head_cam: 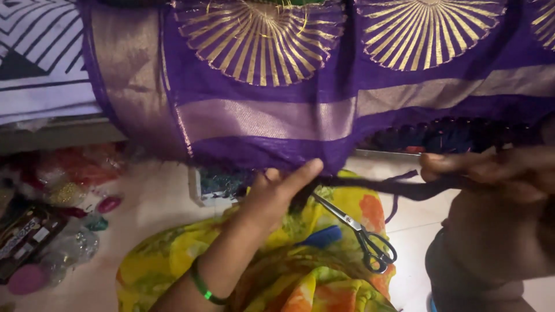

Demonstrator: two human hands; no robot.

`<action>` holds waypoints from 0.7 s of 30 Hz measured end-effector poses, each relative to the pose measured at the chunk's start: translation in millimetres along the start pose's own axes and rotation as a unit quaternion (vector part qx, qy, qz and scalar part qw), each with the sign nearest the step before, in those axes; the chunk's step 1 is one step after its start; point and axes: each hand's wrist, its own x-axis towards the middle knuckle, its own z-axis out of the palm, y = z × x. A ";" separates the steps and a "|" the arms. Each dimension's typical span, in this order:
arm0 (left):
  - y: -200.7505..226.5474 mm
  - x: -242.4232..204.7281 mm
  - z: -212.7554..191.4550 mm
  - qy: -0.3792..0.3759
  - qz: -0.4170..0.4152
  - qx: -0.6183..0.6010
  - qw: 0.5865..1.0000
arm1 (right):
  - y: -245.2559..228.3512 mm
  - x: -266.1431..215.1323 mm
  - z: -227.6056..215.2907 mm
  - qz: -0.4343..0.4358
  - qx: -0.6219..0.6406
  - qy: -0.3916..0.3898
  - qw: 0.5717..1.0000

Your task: Embellishing the edge of a saree with thread, beads, and fabric strips.

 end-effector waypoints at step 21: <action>-10.2 9.1 3.3 -0.028 -0.171 -0.166 0.971 | 16.1 30.9 6.9 -0.045 -0.103 0.025 0.993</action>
